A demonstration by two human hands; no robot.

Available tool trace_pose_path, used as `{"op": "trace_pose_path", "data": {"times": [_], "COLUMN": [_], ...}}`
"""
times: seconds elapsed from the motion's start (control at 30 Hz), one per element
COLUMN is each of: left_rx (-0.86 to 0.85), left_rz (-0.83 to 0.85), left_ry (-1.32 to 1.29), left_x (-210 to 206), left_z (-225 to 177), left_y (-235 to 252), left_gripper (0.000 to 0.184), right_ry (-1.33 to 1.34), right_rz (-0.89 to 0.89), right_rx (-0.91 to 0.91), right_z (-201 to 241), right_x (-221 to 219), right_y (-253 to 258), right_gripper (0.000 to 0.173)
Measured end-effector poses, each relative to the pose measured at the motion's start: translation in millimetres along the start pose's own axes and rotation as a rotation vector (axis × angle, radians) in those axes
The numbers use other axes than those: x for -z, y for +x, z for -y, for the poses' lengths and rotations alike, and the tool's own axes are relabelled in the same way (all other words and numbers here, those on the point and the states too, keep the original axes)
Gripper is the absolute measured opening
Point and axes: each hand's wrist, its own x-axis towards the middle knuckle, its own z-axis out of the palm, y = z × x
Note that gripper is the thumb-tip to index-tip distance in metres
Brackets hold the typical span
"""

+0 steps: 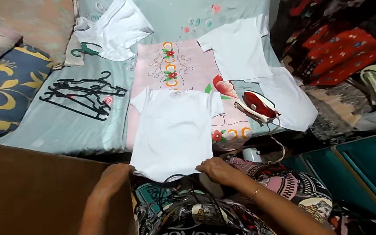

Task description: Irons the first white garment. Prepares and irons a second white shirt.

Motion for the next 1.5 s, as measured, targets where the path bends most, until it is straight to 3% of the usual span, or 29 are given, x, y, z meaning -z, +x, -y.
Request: {"op": "trace_pose_path", "data": {"times": [0.1, 0.17, 0.27, 0.33, 0.43, 0.53, 0.67, 0.73, 0.87, 0.97, 1.2, 1.3, 1.5], "left_rx": [-0.043, -0.115, -0.287, -0.433, -0.623, -0.757, -0.963, -1.018, -1.008, -0.977, -0.928, -0.9, -0.786], "left_rz": [0.044, 0.017, -0.157, -0.296, -0.46, -0.541, -0.62, -0.641, -0.65, -0.641, -0.615, -0.607, -0.543], "left_ry": [-0.023, -0.06, -0.099, -0.112, -0.146, -0.196, -0.195, -0.146, -0.09, -0.053, 0.008, 0.002, -0.047], "left_x": [-13, -12, -1, 8, 24, 37, 43, 46, 60, 66, 73, 74, 80], "left_z": [-1, -9, -31, -49, -87, -134, -200, -228, -257, -261, -262, -264, -274], "left_y": [16, 24, 33, 42, 62, 92, 156, 189, 221, 228, 225, 217, 186], "left_gripper": [0.03, 0.036, 0.033, 0.03, 0.028, 0.026, 0.024, 0.027, 0.032, 0.027, 0.028, 0.026, 0.025], "right_ry": [-0.012, -0.008, 0.019, 0.031, -0.004, -0.014, 0.205, 0.255, 0.282, 0.317, 0.57, 0.648, 0.482], "right_rz": [0.192, 0.143, -0.098, -0.37, -0.793, -0.978, -0.878, -0.911, -1.038, -1.085, -0.978, -0.918, -0.875], "right_rx": [-0.107, -0.229, -0.375, -0.425, -0.528, -0.755, -1.119, -1.276, -1.767, -1.998, -2.19, -2.224, -2.08], "right_z": [-1, -8, -21, -29, -38, -39, -19, -6, 26, 34, 14, 8, 5], "right_x": [2, 14, 36, 39, 22, -3, -35, -49, -69, -84, -130, -149, -192], "right_y": [-4, -18, -59, -101, -170, -225, -280, -307, -361, -392, -421, -422, -424], "right_gripper": [0.035, 0.039, 0.038, 0.037, 0.035, 0.033, 0.031, 0.03, 0.029, 0.028, 0.023, 0.029, 0.039]}}
